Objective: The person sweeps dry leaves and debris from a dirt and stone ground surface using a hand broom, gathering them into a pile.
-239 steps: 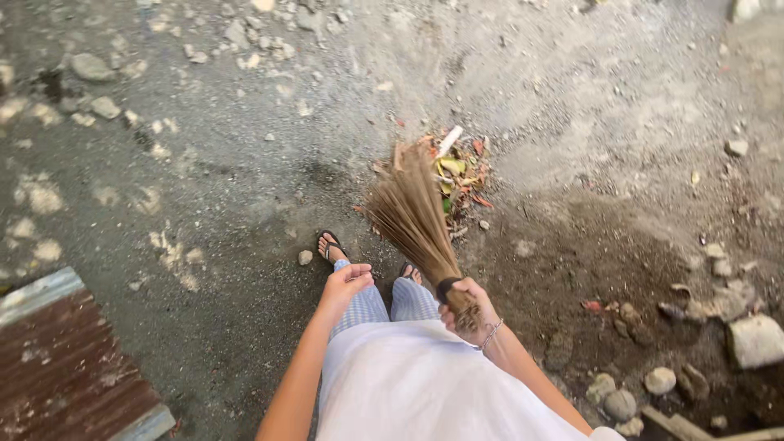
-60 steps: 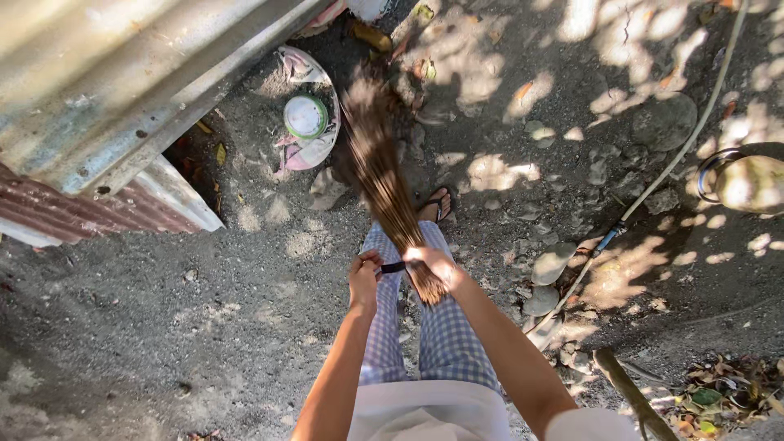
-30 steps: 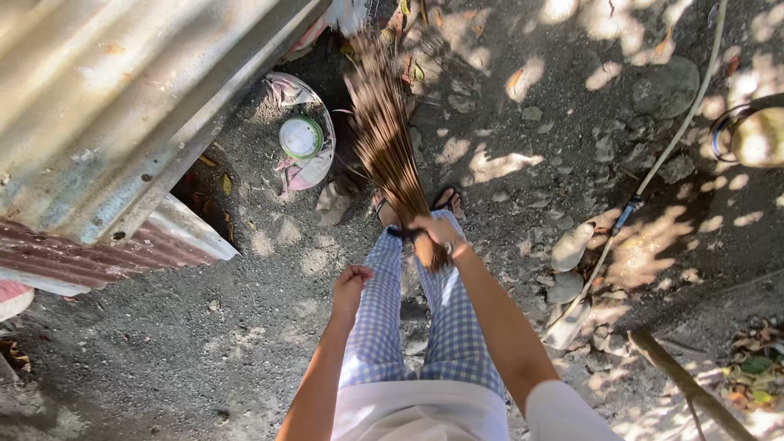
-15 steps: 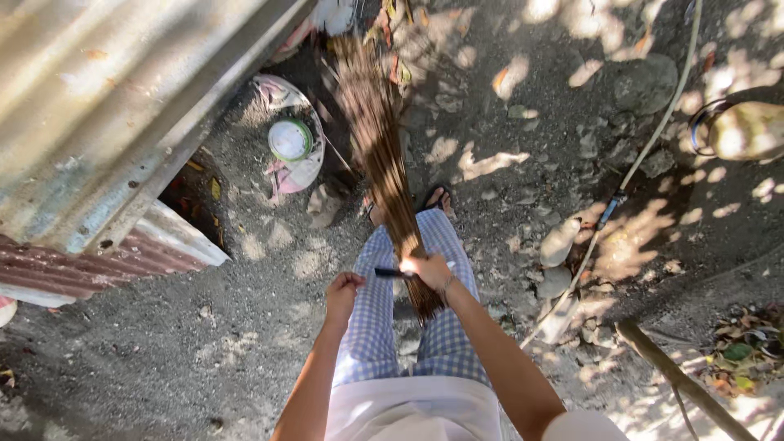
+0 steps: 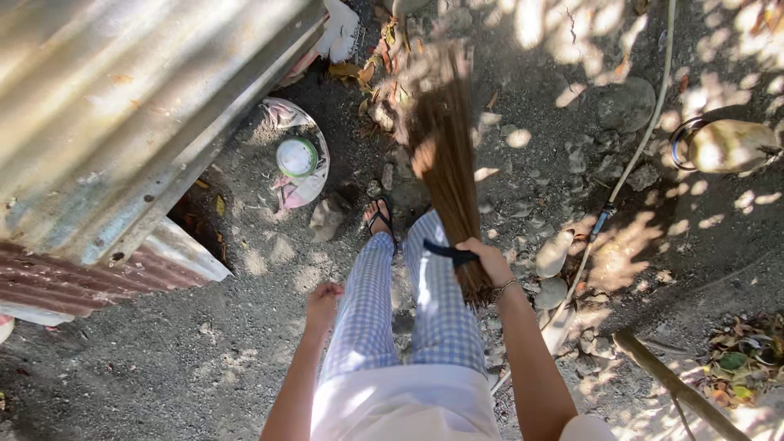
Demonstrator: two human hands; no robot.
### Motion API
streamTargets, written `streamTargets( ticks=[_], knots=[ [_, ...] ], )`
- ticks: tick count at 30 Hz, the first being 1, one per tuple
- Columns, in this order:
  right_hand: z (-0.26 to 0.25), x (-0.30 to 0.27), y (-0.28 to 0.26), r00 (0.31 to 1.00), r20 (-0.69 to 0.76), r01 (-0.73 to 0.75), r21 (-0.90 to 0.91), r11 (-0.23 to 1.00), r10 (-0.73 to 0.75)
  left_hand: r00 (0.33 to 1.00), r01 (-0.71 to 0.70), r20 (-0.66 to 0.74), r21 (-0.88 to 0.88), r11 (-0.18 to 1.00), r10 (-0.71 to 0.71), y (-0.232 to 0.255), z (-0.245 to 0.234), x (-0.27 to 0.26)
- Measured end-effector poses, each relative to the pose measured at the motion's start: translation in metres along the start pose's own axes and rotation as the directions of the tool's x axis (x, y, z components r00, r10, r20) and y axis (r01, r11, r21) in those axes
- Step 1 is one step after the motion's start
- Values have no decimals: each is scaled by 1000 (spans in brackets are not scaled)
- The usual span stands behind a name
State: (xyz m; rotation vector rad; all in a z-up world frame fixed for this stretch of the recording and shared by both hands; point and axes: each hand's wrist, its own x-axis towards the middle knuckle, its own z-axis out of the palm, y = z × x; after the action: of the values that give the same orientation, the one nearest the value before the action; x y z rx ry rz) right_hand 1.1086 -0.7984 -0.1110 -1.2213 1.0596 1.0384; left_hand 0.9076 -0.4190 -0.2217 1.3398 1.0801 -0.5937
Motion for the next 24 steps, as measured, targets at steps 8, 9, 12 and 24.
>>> streamTargets(
  ticks=[8,9,12,24],
  knots=[
    [-50,9,39,968,-187,188,84,979,-170,985,-98,-135,54,994,105,31,-36,8],
    [-58,10,45,964,-188,202,52,978,-189,983,-82,-155,115,990,99,35,-37,11],
    [-73,4,50,996,-6,87,186,979,-88,973,-147,-141,238,960,184,55,-39,24],
    [-14,-22,10,988,-130,108,207,972,-82,999,-13,-26,428,904,27,68,-39,10]
  ],
)
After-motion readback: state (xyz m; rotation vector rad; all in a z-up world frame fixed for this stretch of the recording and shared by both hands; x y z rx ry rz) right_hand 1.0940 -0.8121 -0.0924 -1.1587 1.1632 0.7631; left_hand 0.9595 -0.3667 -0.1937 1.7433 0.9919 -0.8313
